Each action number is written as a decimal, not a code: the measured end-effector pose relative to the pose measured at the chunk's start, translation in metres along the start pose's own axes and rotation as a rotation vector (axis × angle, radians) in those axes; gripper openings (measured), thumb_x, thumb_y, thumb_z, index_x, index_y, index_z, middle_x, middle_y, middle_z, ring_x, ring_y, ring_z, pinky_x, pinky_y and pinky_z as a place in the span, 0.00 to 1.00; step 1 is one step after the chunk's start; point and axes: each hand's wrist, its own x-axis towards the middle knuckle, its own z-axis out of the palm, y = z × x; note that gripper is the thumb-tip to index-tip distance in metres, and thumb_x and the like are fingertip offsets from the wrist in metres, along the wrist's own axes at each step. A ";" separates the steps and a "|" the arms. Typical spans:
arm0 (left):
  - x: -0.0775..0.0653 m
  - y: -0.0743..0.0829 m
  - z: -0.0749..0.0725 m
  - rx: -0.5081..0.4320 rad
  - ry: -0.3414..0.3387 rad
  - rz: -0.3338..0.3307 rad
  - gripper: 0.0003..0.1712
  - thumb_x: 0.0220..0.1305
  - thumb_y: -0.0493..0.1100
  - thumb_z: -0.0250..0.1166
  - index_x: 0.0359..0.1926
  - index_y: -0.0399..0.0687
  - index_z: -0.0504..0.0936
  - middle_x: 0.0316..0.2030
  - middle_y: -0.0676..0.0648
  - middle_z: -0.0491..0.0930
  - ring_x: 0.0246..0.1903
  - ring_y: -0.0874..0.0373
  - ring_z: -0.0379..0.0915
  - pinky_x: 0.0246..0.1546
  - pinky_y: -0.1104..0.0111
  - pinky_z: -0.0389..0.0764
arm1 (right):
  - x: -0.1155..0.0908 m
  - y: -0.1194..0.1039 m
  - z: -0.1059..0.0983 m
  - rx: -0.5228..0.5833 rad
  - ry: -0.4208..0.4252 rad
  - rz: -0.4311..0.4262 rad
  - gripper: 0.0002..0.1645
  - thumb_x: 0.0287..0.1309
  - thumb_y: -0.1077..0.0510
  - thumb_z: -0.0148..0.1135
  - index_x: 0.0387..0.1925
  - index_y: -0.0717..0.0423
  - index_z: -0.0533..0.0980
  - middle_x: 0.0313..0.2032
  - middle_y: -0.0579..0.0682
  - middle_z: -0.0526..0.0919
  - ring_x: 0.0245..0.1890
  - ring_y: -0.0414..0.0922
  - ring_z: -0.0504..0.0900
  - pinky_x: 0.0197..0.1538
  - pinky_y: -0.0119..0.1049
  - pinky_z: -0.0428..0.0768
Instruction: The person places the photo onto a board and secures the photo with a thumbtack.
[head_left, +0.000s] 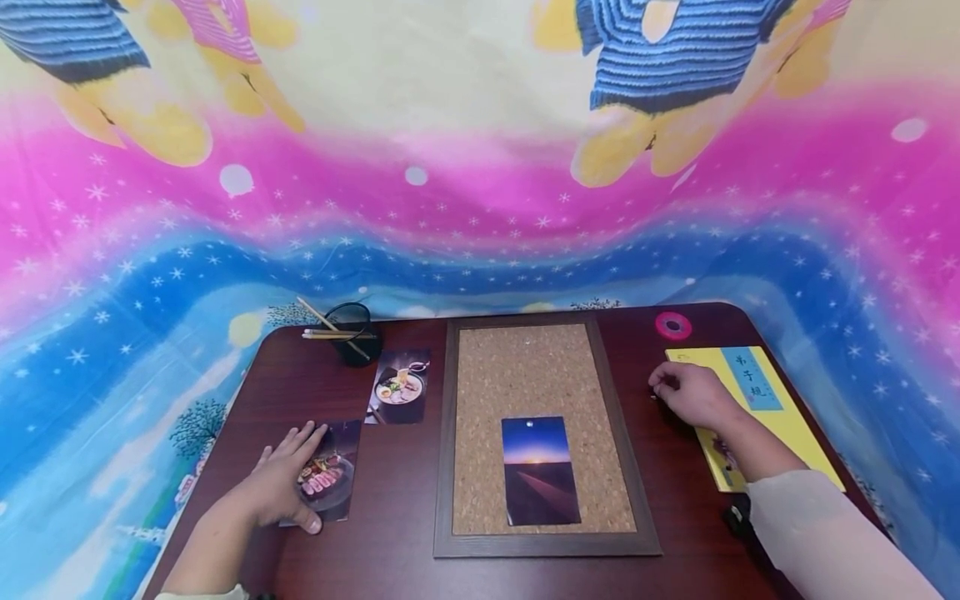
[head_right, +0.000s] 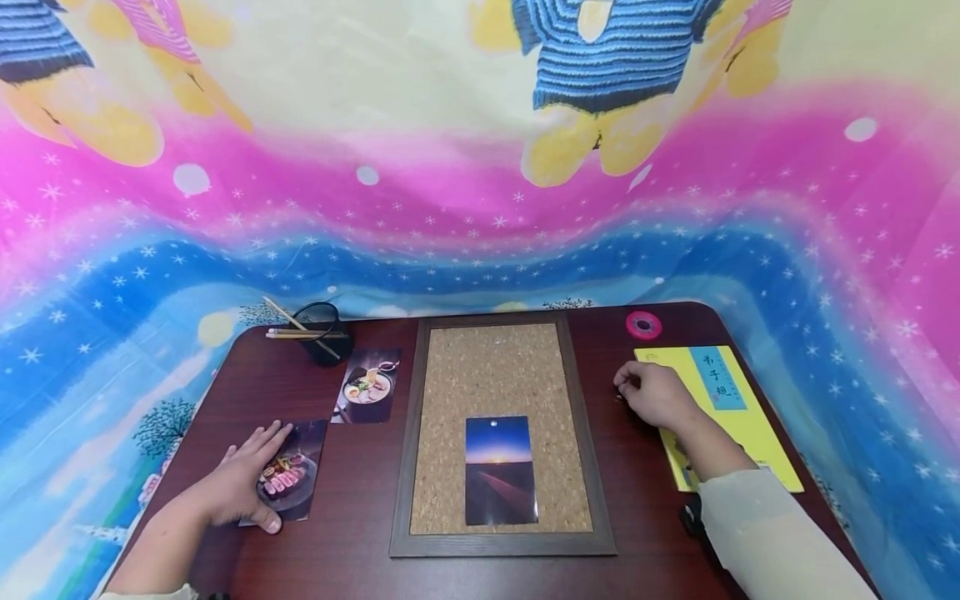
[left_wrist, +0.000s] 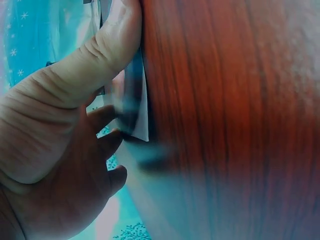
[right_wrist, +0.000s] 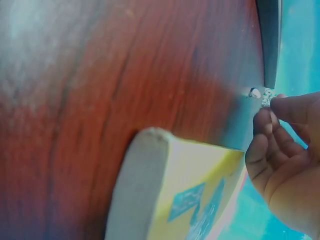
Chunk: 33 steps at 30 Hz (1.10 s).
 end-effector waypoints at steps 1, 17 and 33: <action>0.000 0.001 0.000 -0.002 0.005 0.005 0.90 0.11 0.63 0.89 0.81 0.40 0.56 0.78 0.28 0.50 0.76 0.24 0.40 0.67 0.25 0.41 | 0.000 0.001 0.000 0.010 0.004 0.002 0.06 0.72 0.59 0.61 0.44 0.52 0.83 0.36 0.48 0.85 0.34 0.48 0.78 0.37 0.43 0.77; 0.000 0.005 -0.003 -0.041 0.049 -0.037 0.81 0.29 0.61 0.89 0.82 0.44 0.54 0.75 0.26 0.57 0.74 0.24 0.48 0.68 0.26 0.45 | -0.004 -0.001 -0.004 0.078 -0.011 -0.005 0.07 0.73 0.58 0.61 0.47 0.53 0.83 0.38 0.49 0.85 0.35 0.48 0.78 0.38 0.41 0.78; 0.010 0.027 -0.011 -0.010 0.107 -0.024 0.75 0.40 0.71 0.82 0.82 0.49 0.53 0.74 0.32 0.63 0.71 0.30 0.61 0.62 0.33 0.69 | 0.001 -0.007 -0.003 0.097 0.010 -0.024 0.07 0.73 0.57 0.62 0.46 0.52 0.83 0.37 0.48 0.85 0.34 0.46 0.78 0.37 0.41 0.78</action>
